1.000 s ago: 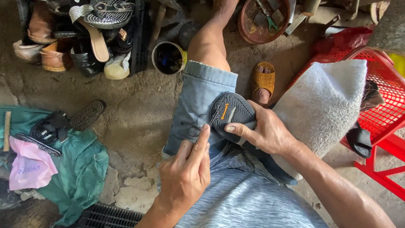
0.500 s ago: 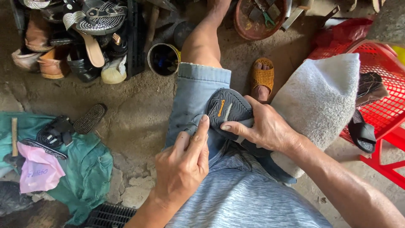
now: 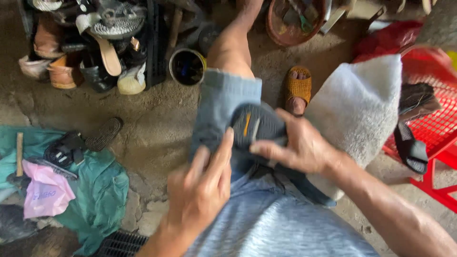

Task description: Hand-sewing the sole of a black sandal using a stitching awl and thread in a repair shop.

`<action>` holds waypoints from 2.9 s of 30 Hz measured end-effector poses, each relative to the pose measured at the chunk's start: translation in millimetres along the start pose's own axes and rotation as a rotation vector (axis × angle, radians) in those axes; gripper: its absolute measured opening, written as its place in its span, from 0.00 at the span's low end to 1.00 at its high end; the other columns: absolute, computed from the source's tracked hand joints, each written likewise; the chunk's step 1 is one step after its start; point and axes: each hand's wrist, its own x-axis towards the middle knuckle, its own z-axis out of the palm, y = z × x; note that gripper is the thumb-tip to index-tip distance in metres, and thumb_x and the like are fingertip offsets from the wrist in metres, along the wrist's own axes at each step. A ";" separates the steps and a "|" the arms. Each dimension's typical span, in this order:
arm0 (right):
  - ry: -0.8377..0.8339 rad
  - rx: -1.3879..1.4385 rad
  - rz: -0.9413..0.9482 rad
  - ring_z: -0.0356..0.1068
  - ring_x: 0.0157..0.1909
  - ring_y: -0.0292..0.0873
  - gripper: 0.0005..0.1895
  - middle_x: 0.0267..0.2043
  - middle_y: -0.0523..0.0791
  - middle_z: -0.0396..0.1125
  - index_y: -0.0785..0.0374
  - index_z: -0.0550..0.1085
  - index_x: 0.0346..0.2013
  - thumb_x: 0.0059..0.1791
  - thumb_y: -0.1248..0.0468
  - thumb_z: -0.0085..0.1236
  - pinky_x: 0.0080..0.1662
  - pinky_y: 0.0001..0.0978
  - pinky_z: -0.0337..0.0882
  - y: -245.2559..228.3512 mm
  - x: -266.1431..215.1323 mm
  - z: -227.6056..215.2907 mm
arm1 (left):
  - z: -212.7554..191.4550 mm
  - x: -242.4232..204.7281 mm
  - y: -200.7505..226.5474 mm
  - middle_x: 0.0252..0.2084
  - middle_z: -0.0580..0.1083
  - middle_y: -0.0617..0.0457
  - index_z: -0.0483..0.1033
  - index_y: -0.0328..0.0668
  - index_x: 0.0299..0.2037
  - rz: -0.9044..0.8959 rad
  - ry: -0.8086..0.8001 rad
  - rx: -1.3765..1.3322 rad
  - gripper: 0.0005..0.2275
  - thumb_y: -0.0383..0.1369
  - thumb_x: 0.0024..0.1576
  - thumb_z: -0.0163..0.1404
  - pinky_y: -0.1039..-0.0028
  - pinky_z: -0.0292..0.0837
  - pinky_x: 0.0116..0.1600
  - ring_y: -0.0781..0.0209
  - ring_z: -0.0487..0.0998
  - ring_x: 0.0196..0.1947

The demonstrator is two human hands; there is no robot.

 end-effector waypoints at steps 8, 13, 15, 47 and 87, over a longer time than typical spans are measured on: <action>-0.058 -0.473 0.003 0.75 0.22 0.49 0.38 0.17 0.45 0.71 0.57 0.70 0.47 0.39 0.31 0.61 0.30 0.44 0.69 2.3 5.0 2.7 | 19.4 -36.8 2.5 0.26 0.64 0.59 0.76 0.45 0.62 -0.093 0.091 -0.029 0.14 0.30 0.66 0.50 0.71 0.59 0.22 0.63 0.63 0.16; -0.063 -0.514 0.107 0.75 0.33 0.54 0.38 0.24 0.47 0.73 0.54 0.68 0.45 0.39 0.28 0.57 0.40 0.44 0.70 -2.6 9.4 -8.6 | 26.9 -24.2 -3.2 0.25 0.63 0.60 0.77 0.44 0.61 -0.059 0.122 -0.054 0.13 0.30 0.66 0.52 0.74 0.60 0.22 0.65 0.60 0.15; -0.046 -0.543 0.049 0.74 0.30 0.56 0.40 0.20 0.48 0.72 0.56 0.69 0.47 0.39 0.28 0.58 0.38 0.45 0.70 -2.1 14.1 -6.4 | 27.5 -24.2 -7.5 0.25 0.63 0.59 0.76 0.44 0.61 -0.061 0.116 -0.062 0.13 0.30 0.67 0.51 0.72 0.61 0.23 0.64 0.62 0.15; -0.073 -0.838 -0.130 0.70 0.23 0.61 0.43 0.17 0.51 0.67 0.58 0.68 0.44 0.40 0.22 0.54 0.29 0.52 0.67 0.7 31.3 -22.0 | 1.7 15.1 -61.3 0.26 0.63 0.59 0.76 0.45 0.63 0.246 -0.043 -0.033 0.16 0.27 0.64 0.55 0.72 0.58 0.21 0.66 0.56 0.14; 0.334 1.017 0.328 0.80 0.31 0.63 0.24 0.30 0.63 0.74 0.79 0.77 0.45 0.44 0.59 0.61 0.39 0.48 0.85 7.5 20.2 83.6 | -8.1 24.5 -65.8 0.25 0.63 0.59 0.77 0.43 0.61 0.267 -0.063 -0.012 0.16 0.25 0.62 0.54 0.74 0.63 0.23 0.67 0.62 0.16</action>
